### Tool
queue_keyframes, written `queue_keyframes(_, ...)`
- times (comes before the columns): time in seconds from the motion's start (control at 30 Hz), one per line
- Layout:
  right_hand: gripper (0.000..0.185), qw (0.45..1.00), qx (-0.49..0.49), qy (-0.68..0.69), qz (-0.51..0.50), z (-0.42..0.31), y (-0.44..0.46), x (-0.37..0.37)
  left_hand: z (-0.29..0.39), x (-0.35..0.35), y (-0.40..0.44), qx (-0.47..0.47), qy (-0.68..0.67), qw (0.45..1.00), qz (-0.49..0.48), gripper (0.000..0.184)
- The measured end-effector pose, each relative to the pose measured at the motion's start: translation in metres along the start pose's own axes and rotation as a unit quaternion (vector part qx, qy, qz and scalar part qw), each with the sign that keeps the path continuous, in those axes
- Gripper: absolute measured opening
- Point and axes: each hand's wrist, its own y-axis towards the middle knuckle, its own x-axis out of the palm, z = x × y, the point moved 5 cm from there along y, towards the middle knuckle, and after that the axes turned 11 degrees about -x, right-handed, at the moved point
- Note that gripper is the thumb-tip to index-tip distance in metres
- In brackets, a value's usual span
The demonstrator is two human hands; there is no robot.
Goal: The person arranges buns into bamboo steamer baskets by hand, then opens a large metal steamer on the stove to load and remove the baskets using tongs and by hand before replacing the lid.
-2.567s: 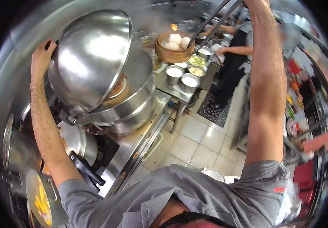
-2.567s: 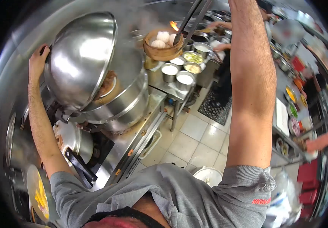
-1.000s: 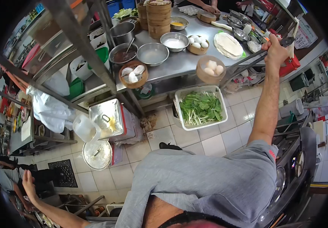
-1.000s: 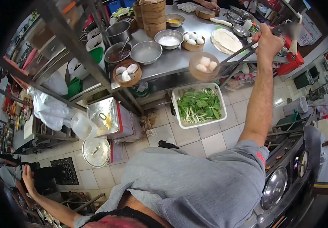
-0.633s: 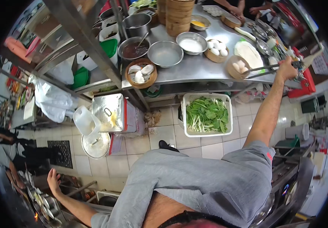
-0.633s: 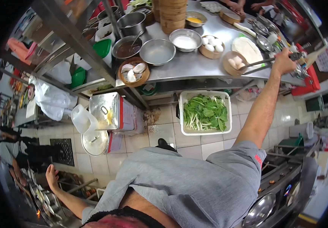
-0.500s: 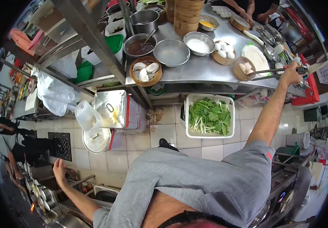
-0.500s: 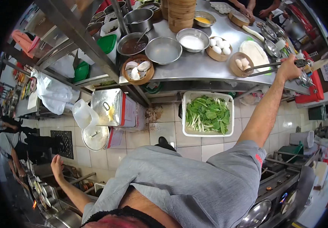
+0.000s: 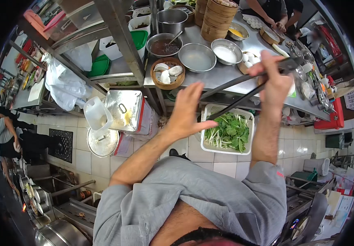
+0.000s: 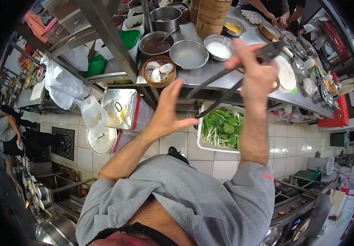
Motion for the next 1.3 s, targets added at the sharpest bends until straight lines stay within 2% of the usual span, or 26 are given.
queue_keyframes(0.03,0.018,0.996,0.023,0.085,0.011,0.003,-0.009,0.018,0.009,0.009,0.008,0.018,0.013,1.0,0.014,0.095)
queue_keyframes(0.1,0.018,0.984,0.047,0.169,0.013,0.003,-0.015,0.039,0.013,0.019,0.016,0.004,0.024,0.999,0.042,0.092)
queue_keyframes(0.17,0.018,0.982,0.052,0.181,0.001,0.002,-0.015,0.045,0.006,0.018,0.022,-0.008,0.036,0.997,0.063,0.089)
queue_keyframes(0.23,0.017,0.98,0.058,0.19,-0.01,0.004,-0.02,0.05,-0.007,0.021,0.027,-0.03,0.061,0.997,0.036,0.078)
queue_keyframes(0.27,0.016,0.982,0.032,0.181,-0.035,0.005,-0.026,0.055,-0.012,0.021,0.027,-0.016,0.044,0.997,0.058,0.068)
queue_keyframes(0.3,0.016,0.983,0.006,0.173,-0.06,0.007,-0.032,0.06,-0.017,0.021,0.026,-0.017,0.044,0.997,0.059,0.068)
queue_keyframes(0.33,0.015,0.959,0.07,0.259,-0.085,0.022,-0.046,0.066,-0.024,0.024,0.026,-0.029,0.041,0.998,0.023,0.073)
queue_keyframes(0.37,0.016,0.957,0.099,0.246,-0.12,0.037,-0.058,0.069,-0.028,0.025,0.026,-0.042,0.039,0.998,-0.013,0.078)
queue_keyframes(0.43,0.018,0.971,0.098,0.212,-0.048,0.061,-0.072,0.062,-0.024,0.019,0.022,-0.025,0.091,0.995,-0.008,0.082)
queue_keyframes(0.47,0.018,0.97,0.1,0.215,-0.049,0.062,-0.069,0.061,-0.02,0.015,0.019,-0.005,0.141,0.99,-0.005,0.086)
queue_keyframes(0.57,0.021,0.97,0.07,0.231,-0.02,0.057,-0.047,0.057,-0.021,-0.013,0.006,-0.004,0.139,0.99,-0.022,0.091)
queue_keyframes(0.6,0.022,0.977,0.027,0.213,-0.009,0.05,-0.038,0.057,-0.028,-0.026,-0.001,-0.03,0.151,0.987,-0.038,0.095)
queue_keyframes(0.7,0.027,0.983,-0.068,0.172,-0.011,0.045,-0.021,0.067,-0.064,-0.07,-0.027,-0.129,0.137,0.982,-0.005,0.086)
queue_keyframes(0.77,0.03,0.99,-0.062,0.129,-0.012,0.055,-0.015,0.075,-0.083,-0.106,-0.052,-0.161,0.14,0.976,0.049,0.077)
queue_keyframes(0.83,0.031,0.988,-0.064,0.135,-0.025,0.059,-0.01,0.087,-0.112,-0.158,-0.1,-0.283,0.111,0.949,0.084,0.067)
queue_keyframes(0.93,0.032,0.987,-0.059,0.145,-0.034,0.066,-0.006,0.1,-0.136,-0.203,-0.158,-0.339,0.149,0.918,0.143,0.063)
queue_keyframes(1.0,0.03,0.984,-0.054,0.168,-0.03,0.071,-0.005,0.11,-0.14,-0.224,-0.192,-0.359,0.163,0.903,0.17,0.063)
queue_keyframes(1.07,0.029,0.985,-0.048,0.163,-0.041,0.082,-0.005,0.117,-0.14,-0.242,-0.221,-0.41,0.205,0.866,0.198,0.06)
queue_keyframes(1.3,0.023,0.991,-0.023,0.132,-0.029,0.091,-0.002,0.137,-0.13,-0.276,-0.272,-0.465,0.234,0.818,0.247,0.059)
